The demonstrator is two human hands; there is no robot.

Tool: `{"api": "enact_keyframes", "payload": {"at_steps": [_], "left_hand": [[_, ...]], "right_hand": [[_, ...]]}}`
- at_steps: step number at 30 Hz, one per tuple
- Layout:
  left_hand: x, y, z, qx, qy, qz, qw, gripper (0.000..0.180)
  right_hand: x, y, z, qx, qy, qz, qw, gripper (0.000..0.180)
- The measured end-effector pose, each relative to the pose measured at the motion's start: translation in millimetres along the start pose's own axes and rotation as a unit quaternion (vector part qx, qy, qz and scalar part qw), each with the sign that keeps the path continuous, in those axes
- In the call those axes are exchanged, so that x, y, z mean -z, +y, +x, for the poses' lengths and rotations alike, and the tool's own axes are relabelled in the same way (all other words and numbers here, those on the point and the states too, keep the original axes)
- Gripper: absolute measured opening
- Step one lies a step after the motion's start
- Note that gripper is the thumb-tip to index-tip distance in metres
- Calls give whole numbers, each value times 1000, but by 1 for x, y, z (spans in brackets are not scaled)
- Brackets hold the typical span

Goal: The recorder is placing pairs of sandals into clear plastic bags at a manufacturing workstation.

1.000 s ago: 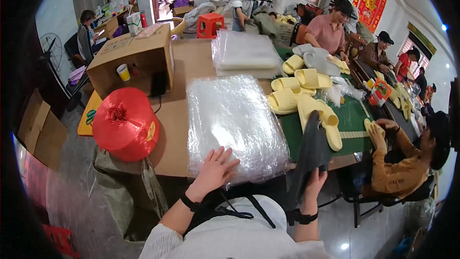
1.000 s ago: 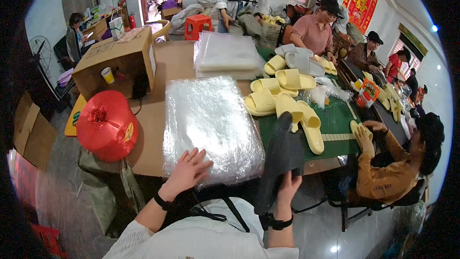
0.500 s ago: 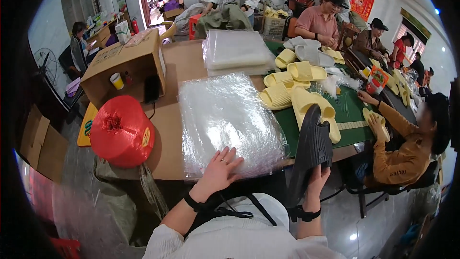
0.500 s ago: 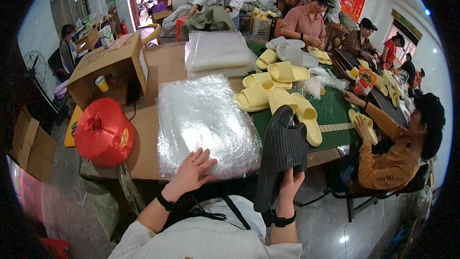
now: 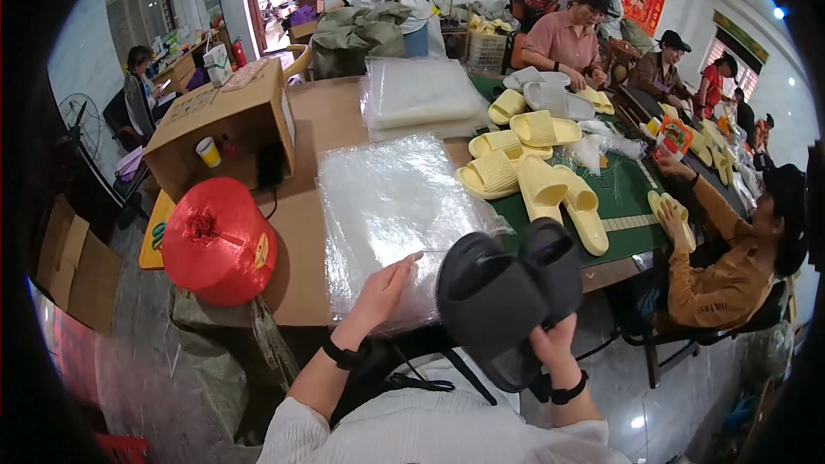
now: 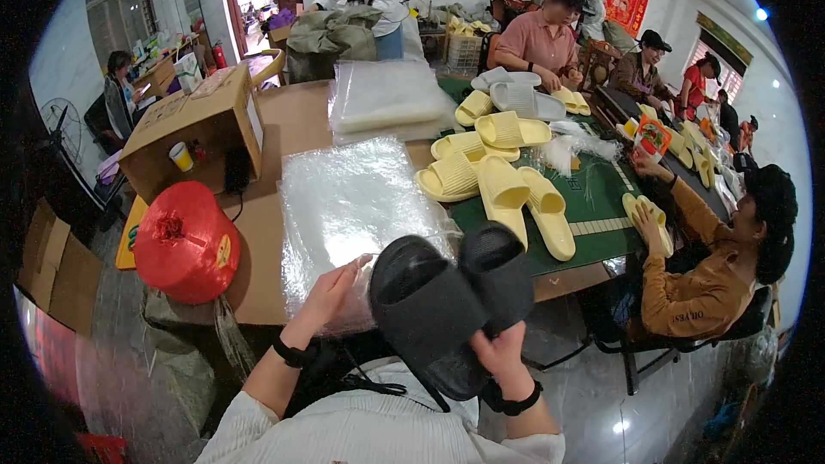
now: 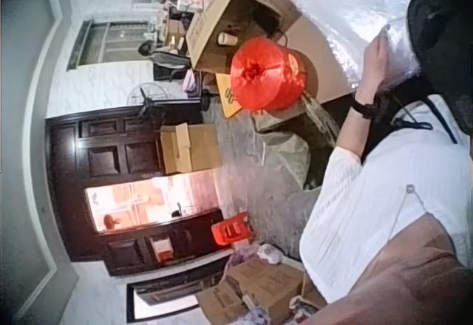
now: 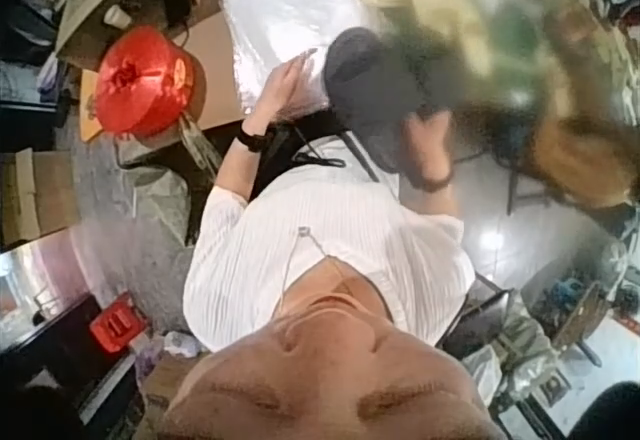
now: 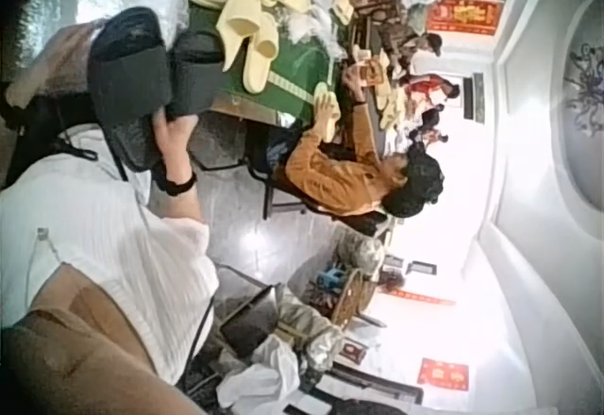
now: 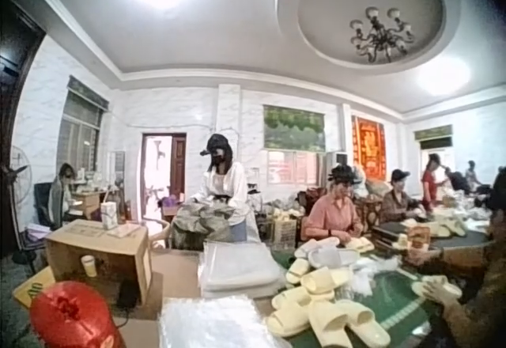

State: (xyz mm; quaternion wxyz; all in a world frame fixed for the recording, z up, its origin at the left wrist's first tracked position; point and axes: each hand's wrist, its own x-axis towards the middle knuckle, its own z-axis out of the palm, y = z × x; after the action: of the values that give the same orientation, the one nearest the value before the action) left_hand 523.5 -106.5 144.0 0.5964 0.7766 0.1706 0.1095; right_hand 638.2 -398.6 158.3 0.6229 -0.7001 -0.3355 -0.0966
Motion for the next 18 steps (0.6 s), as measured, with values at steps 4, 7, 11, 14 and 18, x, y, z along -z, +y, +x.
{"api": "enact_keyframes", "payload": {"at_steps": [4, 7, 11, 14, 18], "left_hand": [[1, -18, 8, -55, 38, -54, 996, 40], [4, -19, 11, -29, 52, -69, 996, 38], [3, -19, 7, -30, 62, -56, 996, 31], [-6, -2, 2, -118, 71, 18, 990, 30], [-15, 14, -8, -212, 33, 114, 970, 34]], "right_hand": [[-2, -11, -1, 70, -123, -161, 977, 44], [4, -8, -1, 25, -113, -155, 981, 40], [9, -20, 1, 4, -119, -199, 973, 44], [0, -24, -4, 52, -140, -252, 956, 40], [-21, -7, -14, 87, -179, -316, 928, 26]]}}
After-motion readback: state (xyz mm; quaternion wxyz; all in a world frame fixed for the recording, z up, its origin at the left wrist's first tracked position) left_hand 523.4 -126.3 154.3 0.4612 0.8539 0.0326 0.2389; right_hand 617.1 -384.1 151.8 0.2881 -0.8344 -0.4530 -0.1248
